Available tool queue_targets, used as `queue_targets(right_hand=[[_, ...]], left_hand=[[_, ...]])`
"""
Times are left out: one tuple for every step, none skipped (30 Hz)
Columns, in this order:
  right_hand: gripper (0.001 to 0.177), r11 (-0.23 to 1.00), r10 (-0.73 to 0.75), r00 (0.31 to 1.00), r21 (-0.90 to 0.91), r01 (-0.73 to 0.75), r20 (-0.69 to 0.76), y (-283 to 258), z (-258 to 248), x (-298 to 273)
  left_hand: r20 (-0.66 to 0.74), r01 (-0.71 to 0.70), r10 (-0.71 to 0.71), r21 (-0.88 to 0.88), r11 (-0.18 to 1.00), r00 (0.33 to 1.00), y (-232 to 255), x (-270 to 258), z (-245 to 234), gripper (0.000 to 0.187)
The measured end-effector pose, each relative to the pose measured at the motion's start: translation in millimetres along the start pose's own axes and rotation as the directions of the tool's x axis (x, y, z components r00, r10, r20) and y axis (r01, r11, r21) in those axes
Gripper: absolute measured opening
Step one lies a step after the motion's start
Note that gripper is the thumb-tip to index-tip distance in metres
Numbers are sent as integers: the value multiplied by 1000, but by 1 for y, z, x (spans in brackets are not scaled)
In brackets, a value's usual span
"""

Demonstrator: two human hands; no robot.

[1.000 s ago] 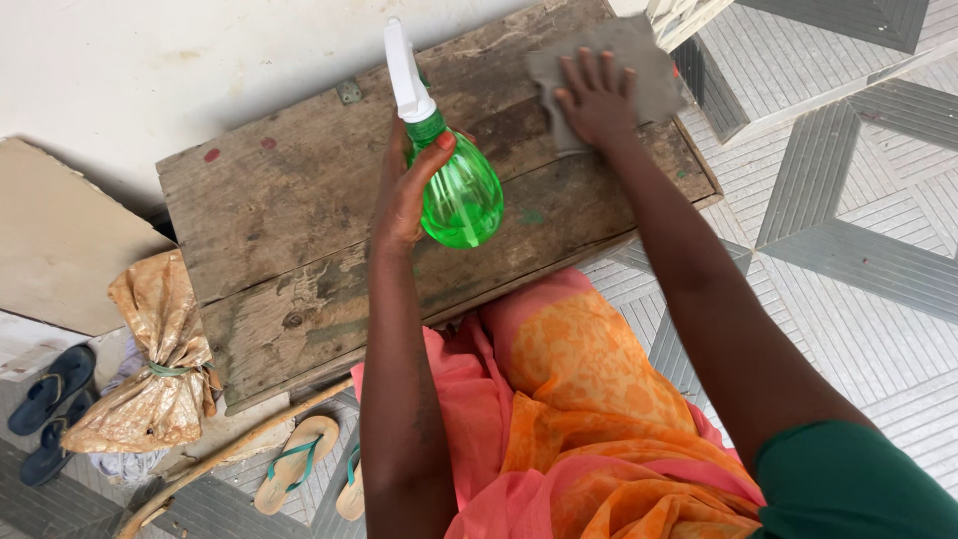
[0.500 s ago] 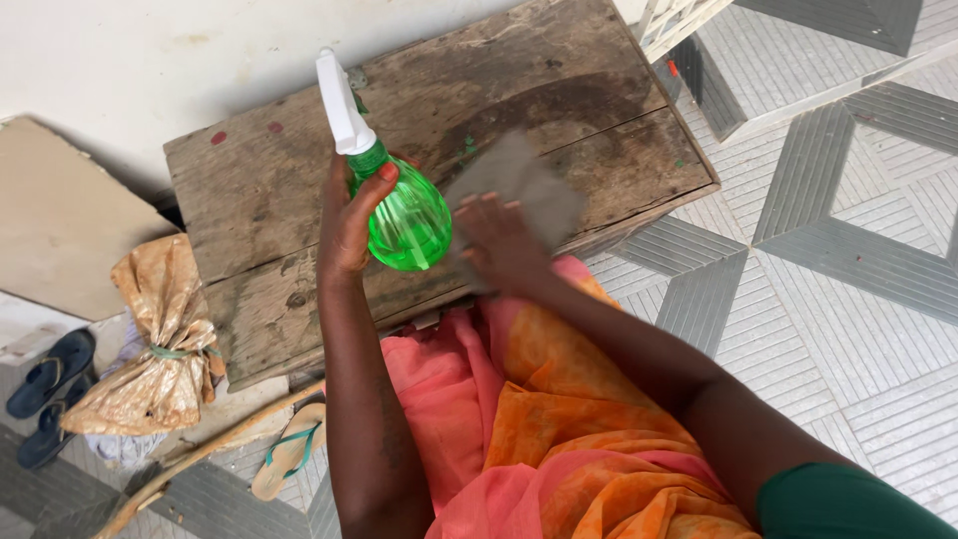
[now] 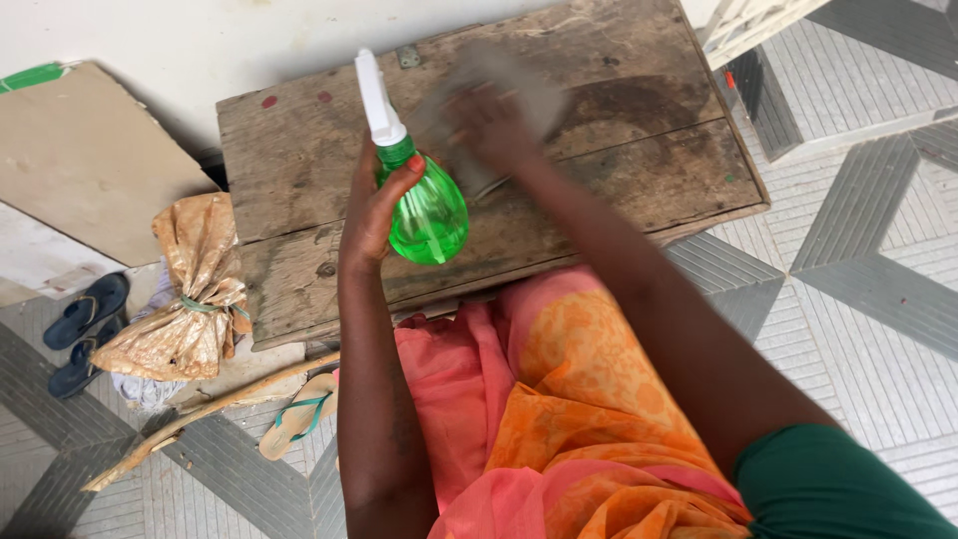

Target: The person sprays a green cleaning solution onto a wooden surface and wipes it with a cloth. The person repeatedly sprays and wipes different areas of the surface while seated on the floor.

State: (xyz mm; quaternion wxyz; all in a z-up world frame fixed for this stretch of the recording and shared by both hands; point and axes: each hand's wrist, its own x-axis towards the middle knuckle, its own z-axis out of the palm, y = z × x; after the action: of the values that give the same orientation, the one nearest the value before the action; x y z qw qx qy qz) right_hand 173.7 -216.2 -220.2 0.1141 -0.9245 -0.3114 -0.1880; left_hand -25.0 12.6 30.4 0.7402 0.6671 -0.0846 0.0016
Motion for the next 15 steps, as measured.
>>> queue_targets(right_hand=[[60,995,76,996,-55,-79,-50,45,-13,-5],[61,982,113,983,-136,-133,-146,86,-31,-12],[57,929,368,924,-6,-369,101,123,-57,-31],[67,874,485,851,-133,-467,200,149,-78,-43],[71,818,574,775,-142,-558,264,167,-97,-56],[73,776,627,726,-148,-613,283,181,-115,-66],[71,736,673,685,-158,-658,280,186,-126,-75],[70,693,716,641,-167,-701,275,186,-131,-80],[70,674,734,628,-163,-720,260,182,-131,-79],[70,655,751,614,-158,-739,245,179,-129,-76],[69,632,771,595,-153,-760,229,175,-128,-73],[70,630,773,594,-152,-762,225,172,-124,-65],[70,625,776,590,-152,-765,220,168,-120,-54],[70,621,780,587,-152,-769,215,165,-118,-44],[71,632,769,588,-159,-759,249,160,-114,-33]], left_hand=[[-17,-15,15,47,999,1000,-3,2,-2,78],[-34,-28,31,95,995,999,-6,4,-6,79],[-57,-1,7,104,995,998,-8,7,-10,80],[-80,27,-18,112,993,997,-10,11,-12,80],[-107,56,-44,118,991,993,-12,15,-14,81],[-122,44,-30,117,992,992,-14,21,-16,81],[-141,36,-20,116,993,990,-17,26,-18,81],[-159,28,-9,115,993,987,-19,29,-22,80],[-186,16,-1,78,997,983,-19,33,-27,80],[-214,2,6,41,999,977,-20,35,-31,81],[-236,-10,12,6,1000,972,-20,37,-35,81],[-277,9,-6,11,1000,961,-20,37,-41,89],[-315,29,-22,15,999,949,-18,37,-48,97],[-352,48,-38,19,999,935,-17,36,-54,106],[-363,46,-20,62,997,932,-16,33,-61,105]])
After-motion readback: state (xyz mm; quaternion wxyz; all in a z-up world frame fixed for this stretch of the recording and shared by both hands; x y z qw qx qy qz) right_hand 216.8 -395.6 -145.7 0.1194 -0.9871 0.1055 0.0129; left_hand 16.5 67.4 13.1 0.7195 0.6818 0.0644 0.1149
